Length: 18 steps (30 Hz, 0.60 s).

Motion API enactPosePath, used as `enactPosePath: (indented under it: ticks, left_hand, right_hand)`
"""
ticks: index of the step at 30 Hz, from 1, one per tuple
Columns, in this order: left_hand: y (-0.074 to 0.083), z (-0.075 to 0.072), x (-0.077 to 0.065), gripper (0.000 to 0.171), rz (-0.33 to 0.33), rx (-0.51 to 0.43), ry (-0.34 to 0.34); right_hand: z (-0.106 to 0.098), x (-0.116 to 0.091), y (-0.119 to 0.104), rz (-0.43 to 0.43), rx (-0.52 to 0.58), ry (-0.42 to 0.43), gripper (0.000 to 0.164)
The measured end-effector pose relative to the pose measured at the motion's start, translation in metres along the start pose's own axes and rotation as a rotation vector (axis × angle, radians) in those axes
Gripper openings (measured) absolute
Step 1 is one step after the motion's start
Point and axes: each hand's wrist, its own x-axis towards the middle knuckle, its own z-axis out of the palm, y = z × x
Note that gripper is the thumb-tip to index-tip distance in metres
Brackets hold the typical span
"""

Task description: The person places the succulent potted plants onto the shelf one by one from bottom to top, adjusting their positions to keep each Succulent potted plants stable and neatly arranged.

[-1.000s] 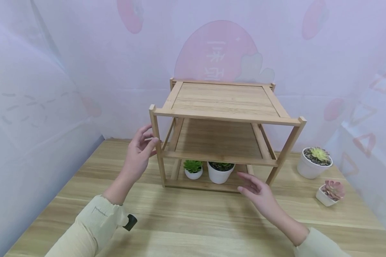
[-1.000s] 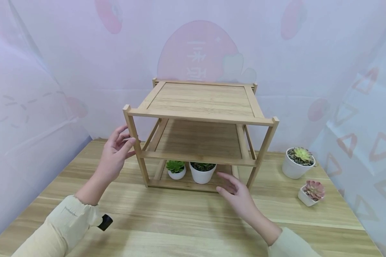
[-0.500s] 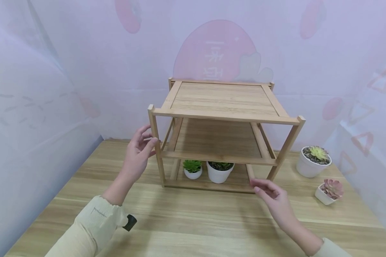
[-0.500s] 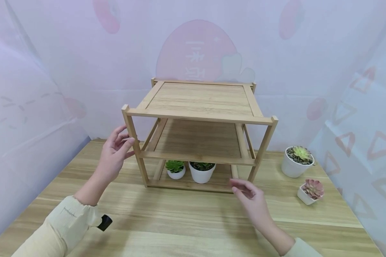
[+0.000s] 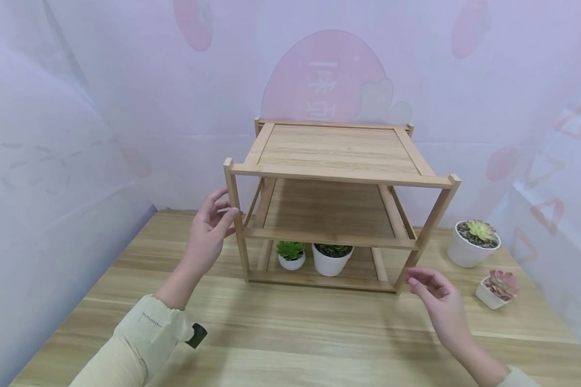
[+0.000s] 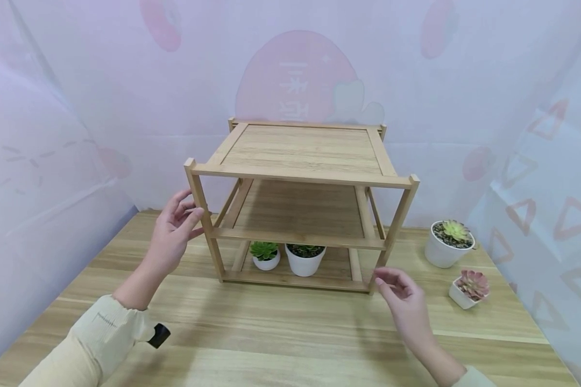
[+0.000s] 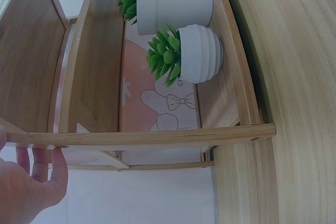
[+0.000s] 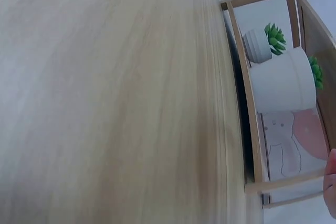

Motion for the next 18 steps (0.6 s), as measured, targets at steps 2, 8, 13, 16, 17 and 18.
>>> enactPosePath:
  ticks: [2, 8, 13, 16, 17, 18]
  left_hand:
    - [0.000, 0.000, 0.000, 0.053, -0.002, -0.002, 0.001]
    - [-0.001, 0.000, 0.001, 0.052, -0.003, 0.001, 0.008]
    - [-0.002, -0.001, 0.002, 0.052, 0.004, 0.000, 0.012]
    - [-0.002, -0.001, 0.002, 0.052, 0.006, -0.004, 0.010]
    - [-0.002, -0.001, 0.002, 0.052, 0.004, -0.005, 0.008]
    - [-0.002, 0.000, 0.001, 0.052, 0.004, -0.005, 0.007]
  right_hand:
    - [-0.006, 0.000, 0.000, 0.006, -0.013, 0.009, 0.018]
    - [-0.025, 0.001, 0.000, -0.006, -0.013, 0.034, 0.026]
    - [-0.040, 0.002, 0.002, -0.031, -0.028, 0.051, 0.027]
    - [-0.050, 0.001, 0.002, -0.053, -0.025, 0.082, 0.027]
    - [-0.054, 0.001, 0.002, -0.058, -0.026, 0.097, 0.027]
    - [-0.059, 0.000, 0.001, -0.064, -0.015, 0.108, 0.027]
